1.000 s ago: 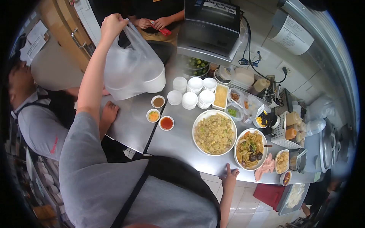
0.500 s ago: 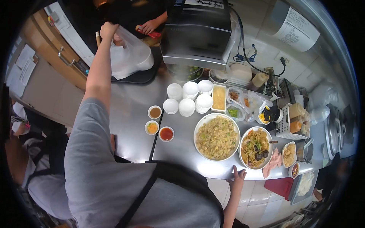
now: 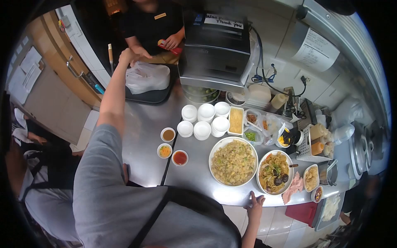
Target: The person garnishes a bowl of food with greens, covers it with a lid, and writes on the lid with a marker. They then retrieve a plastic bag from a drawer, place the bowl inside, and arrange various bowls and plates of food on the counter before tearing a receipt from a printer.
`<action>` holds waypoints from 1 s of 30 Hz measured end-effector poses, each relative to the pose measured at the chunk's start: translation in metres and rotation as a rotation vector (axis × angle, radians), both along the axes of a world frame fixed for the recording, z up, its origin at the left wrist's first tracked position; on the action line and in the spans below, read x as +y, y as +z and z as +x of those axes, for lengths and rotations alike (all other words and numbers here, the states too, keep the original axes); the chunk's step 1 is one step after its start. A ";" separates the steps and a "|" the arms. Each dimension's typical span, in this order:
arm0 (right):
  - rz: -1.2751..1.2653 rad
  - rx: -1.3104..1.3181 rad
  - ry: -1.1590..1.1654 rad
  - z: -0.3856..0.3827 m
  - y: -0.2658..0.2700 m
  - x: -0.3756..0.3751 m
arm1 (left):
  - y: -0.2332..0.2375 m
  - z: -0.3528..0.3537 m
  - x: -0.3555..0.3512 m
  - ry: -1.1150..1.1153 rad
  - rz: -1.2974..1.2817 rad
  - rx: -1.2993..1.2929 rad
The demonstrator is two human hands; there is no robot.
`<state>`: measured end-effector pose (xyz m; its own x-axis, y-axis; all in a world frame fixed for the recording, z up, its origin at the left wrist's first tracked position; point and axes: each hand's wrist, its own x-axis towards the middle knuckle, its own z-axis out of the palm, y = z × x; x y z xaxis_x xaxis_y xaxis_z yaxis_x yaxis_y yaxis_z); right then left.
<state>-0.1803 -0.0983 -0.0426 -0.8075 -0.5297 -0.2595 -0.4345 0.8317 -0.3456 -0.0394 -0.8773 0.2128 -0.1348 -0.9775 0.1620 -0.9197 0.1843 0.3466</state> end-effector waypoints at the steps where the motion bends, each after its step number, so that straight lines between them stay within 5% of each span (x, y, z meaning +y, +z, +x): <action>1: -0.004 0.007 0.004 0.000 0.000 0.001 | 0.006 0.001 0.005 0.037 -0.118 -0.032; 3: -0.001 0.000 0.017 0.000 0.001 0.002 | 0.025 0.003 0.013 -0.014 -0.141 -0.026; 10: 0.046 0.087 0.168 -0.014 -0.013 0.009 | 0.098 -0.008 0.168 -0.479 -0.605 0.805; 13: 0.114 -0.058 0.217 -0.028 0.049 -0.007 | 0.118 -0.029 0.252 -0.697 -0.730 0.957; 17: -0.309 -0.190 0.758 -0.019 0.137 -0.079 | 0.146 -0.062 0.385 -1.111 -1.238 0.653; 21: -0.522 -0.445 1.415 0.086 0.219 -0.174 | 0.132 -0.111 0.489 -1.527 -1.321 0.467; 23: -0.443 -0.871 1.620 0.148 0.249 -0.194 | 0.121 -0.128 0.526 -1.618 -1.396 0.456; 25: -0.375 -0.685 1.823 0.186 0.249 -0.184 | 0.109 -0.137 0.548 -1.666 -1.392 0.494; 27: -0.447 -0.587 1.909 0.193 0.257 -0.171 | 0.098 -0.138 0.559 -1.737 -1.313 0.466; 30: -0.293 -1.036 1.753 0.187 0.266 -0.157 | 0.081 -0.124 0.553 -1.732 -1.286 0.422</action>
<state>0.0069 -0.2552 0.2239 0.8581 -0.5126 0.0296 -0.1335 -0.2784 -0.9511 -0.1631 -0.3239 0.2942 -0.2999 0.6644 0.6846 0.4321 0.7344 -0.5235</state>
